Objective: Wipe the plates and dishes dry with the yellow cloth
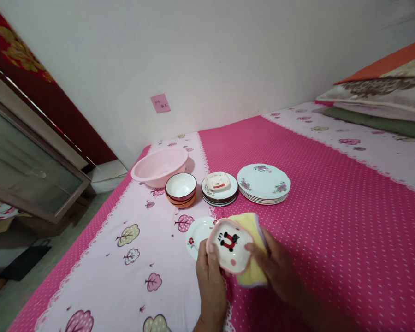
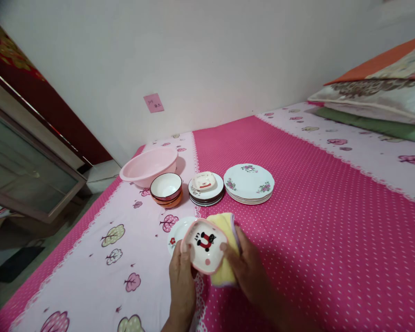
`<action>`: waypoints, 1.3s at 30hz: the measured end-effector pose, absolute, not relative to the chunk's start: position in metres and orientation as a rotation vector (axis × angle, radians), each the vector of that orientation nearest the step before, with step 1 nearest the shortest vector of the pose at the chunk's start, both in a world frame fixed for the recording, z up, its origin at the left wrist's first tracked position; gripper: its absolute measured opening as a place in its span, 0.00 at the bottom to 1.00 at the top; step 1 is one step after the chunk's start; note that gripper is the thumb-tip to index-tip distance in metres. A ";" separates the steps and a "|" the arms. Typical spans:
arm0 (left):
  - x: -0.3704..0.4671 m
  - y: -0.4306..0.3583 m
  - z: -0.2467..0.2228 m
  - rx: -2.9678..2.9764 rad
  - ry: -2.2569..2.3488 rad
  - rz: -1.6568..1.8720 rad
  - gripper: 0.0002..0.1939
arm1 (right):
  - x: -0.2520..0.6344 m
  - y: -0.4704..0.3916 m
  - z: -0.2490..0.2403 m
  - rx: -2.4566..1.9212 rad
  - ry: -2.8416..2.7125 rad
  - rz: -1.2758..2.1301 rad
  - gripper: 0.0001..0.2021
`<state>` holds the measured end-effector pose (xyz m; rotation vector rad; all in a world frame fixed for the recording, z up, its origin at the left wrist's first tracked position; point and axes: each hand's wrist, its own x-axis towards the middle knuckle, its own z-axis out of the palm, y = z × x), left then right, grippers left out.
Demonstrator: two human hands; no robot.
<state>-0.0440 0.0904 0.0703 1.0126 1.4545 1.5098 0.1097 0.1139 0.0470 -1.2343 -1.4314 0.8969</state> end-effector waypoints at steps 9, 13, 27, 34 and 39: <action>-0.052 0.093 0.079 1.315 1.249 1.104 0.21 | 0.155 0.137 0.052 -1.063 -1.870 0.886 0.17; -0.049 0.090 0.078 1.452 1.283 1.093 0.23 | 0.150 0.136 0.056 -1.073 -1.833 0.923 0.17; -0.050 0.094 0.068 0.891 1.538 1.532 0.30 | 0.084 0.104 0.023 -1.276 -1.278 1.019 0.33; -0.045 0.094 0.077 1.044 1.300 1.319 0.27 | 0.119 0.128 0.052 -1.225 -1.302 1.095 0.31; -0.047 0.096 0.073 0.726 1.089 1.294 0.32 | 0.125 0.127 0.060 -1.163 -1.319 1.223 0.30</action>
